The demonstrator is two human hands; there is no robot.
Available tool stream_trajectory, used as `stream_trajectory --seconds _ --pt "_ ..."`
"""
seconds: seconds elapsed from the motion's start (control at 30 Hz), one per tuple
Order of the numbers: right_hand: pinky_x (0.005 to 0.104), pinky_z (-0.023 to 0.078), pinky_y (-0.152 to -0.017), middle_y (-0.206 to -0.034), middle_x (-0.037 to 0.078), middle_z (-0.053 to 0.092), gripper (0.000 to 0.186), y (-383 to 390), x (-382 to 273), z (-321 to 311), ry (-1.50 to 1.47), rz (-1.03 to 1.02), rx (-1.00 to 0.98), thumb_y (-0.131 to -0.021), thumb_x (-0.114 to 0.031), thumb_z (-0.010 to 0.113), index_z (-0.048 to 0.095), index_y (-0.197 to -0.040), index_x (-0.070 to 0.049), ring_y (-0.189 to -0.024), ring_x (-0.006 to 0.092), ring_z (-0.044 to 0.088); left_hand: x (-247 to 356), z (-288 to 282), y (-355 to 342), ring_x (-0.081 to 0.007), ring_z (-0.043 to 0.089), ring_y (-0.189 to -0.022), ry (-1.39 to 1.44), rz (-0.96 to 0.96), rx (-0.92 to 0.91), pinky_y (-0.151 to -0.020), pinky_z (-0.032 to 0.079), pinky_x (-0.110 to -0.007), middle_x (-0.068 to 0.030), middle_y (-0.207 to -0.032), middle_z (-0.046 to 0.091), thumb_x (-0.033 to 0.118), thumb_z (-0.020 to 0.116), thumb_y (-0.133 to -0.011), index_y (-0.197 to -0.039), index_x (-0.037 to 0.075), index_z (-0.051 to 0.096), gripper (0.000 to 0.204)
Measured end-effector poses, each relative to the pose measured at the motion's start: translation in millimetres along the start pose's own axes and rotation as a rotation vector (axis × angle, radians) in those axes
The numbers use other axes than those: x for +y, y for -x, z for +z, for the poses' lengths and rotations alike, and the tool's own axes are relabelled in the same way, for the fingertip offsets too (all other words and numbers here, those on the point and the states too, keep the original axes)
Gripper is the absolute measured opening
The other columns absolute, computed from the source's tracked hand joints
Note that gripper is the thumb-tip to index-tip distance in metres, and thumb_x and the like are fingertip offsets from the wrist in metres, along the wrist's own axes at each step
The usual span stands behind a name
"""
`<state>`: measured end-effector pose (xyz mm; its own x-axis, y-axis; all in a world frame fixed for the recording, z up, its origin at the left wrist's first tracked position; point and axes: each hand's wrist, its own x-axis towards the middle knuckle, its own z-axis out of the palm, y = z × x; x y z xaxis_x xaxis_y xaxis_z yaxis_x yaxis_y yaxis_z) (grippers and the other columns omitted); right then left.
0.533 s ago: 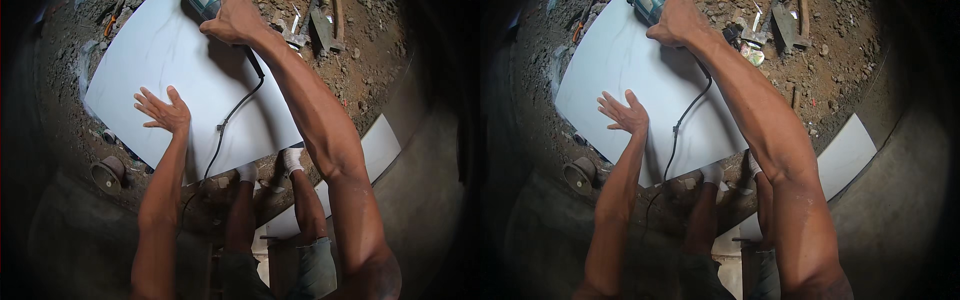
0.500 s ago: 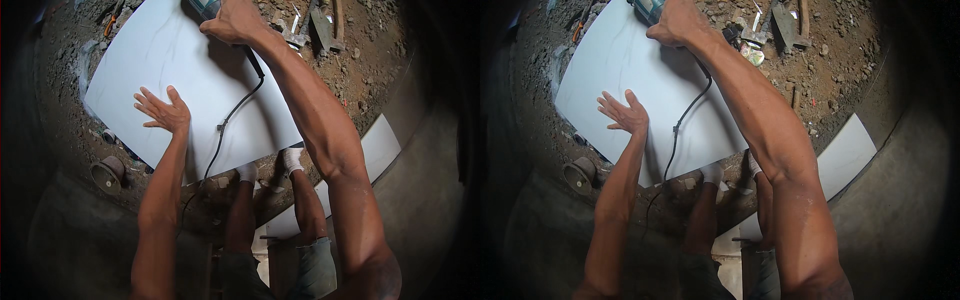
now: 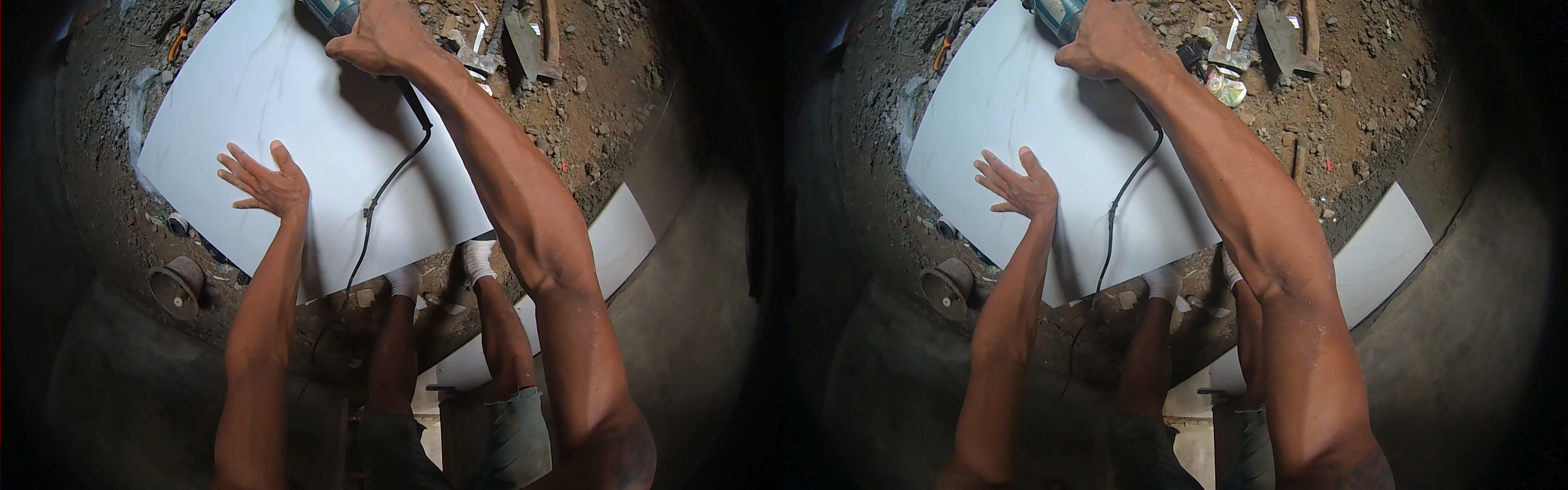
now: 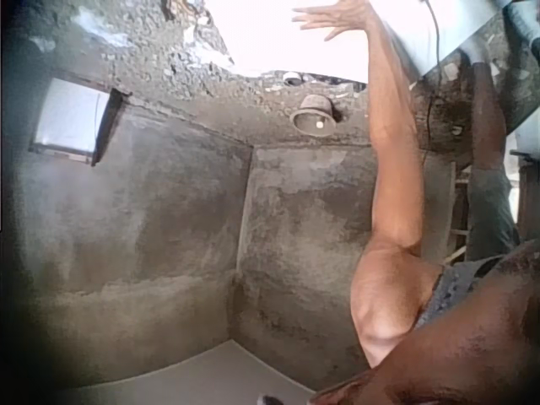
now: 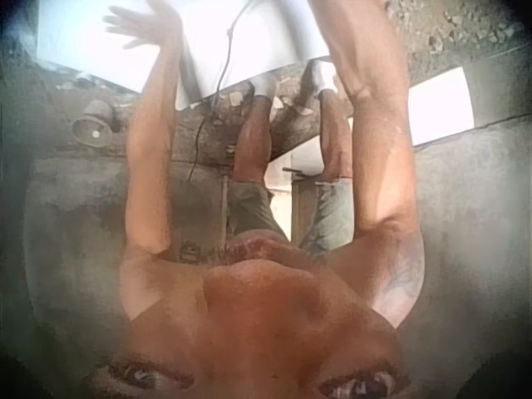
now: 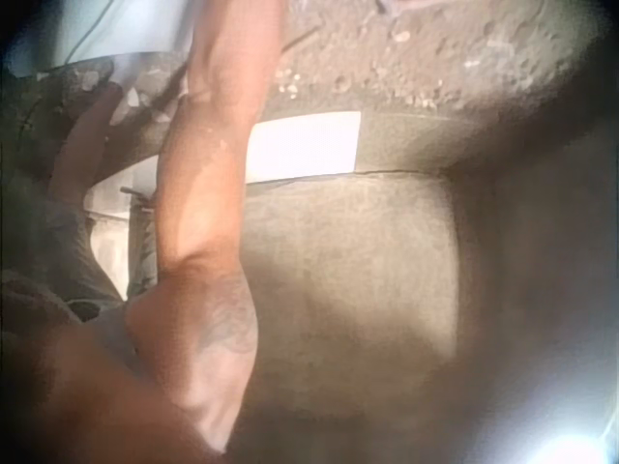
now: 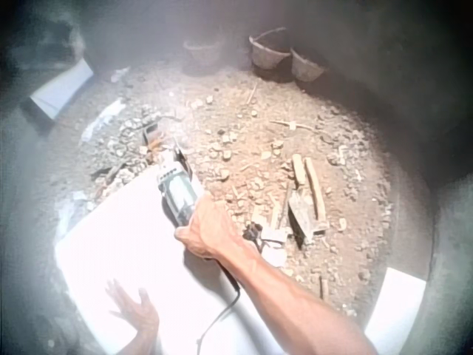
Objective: The person places a tile on the ground and uses a grinder to cut along a marked line.
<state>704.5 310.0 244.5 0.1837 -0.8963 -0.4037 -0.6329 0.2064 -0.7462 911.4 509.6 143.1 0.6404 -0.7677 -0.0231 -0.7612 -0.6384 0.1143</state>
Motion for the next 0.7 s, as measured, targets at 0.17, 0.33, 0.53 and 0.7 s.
stream_trajectory --seconds 0.17,0.33,0.53,0.7 --pt "0.0468 0.058 -0.072 -0.085 0.039 0.065 0.045 2.4 1.1 1.3 0.023 0.030 0.013 -0.070 -0.019 0.069 0.063 -0.093 0.018 -0.086 0.0470 0.070 2.3 -1.9 1.3 -0.0407 0.003 -0.153 0.014 -0.005 -0.009 -0.109 0.006 -0.080 -0.0180 -0.166 0.010 0.059 0.043 -0.099 -0.159 0.011 0.018 0.081" --pt "0.0476 0.058 -0.073 -0.084 0.039 0.065 0.045 4.4 3.3 3.4 0.006 -0.026 0.044 -0.069 -0.019 0.069 0.063 -0.092 0.019 -0.087 0.0471 0.070 2.2 -2.5 1.5 -0.0406 0.003 -0.153 0.005 -0.008 -0.017 -0.109 0.006 -0.080 -0.0181 -0.166 0.010 0.059 0.043 -0.099 -0.159 0.011 0.018 0.080" --pt "0.0476 0.058 -0.073 -0.084 0.039 0.065 0.045 4.6 5.0 3.8 0.036 -0.002 0.031 -0.068 -0.018 0.068 0.063 -0.092 0.019 -0.087 0.0470 0.070 3.6 -3.6 1.9 -0.0406 0.003 -0.153 0.006 -0.001 -0.014 -0.108 0.006 -0.080 -0.0182 -0.166 0.010 0.058 0.044 -0.099 -0.159 0.011 0.018 0.080" --pt "0.0483 0.058 -0.075 -0.086 0.039 0.066 0.048 7.8 4.9 3.4 0.041 0.033 0.006 -0.069 -0.019 0.068 0.062 -0.096 0.020 -0.087 0.0468 0.070 3.5 -3.9 1.8 -0.0405 0.003 -0.153 0.016 -0.002 -0.004 -0.108 0.005 -0.080 -0.0182 -0.166 0.011 0.058 0.044 -0.099 -0.159 0.011 0.019 0.081"
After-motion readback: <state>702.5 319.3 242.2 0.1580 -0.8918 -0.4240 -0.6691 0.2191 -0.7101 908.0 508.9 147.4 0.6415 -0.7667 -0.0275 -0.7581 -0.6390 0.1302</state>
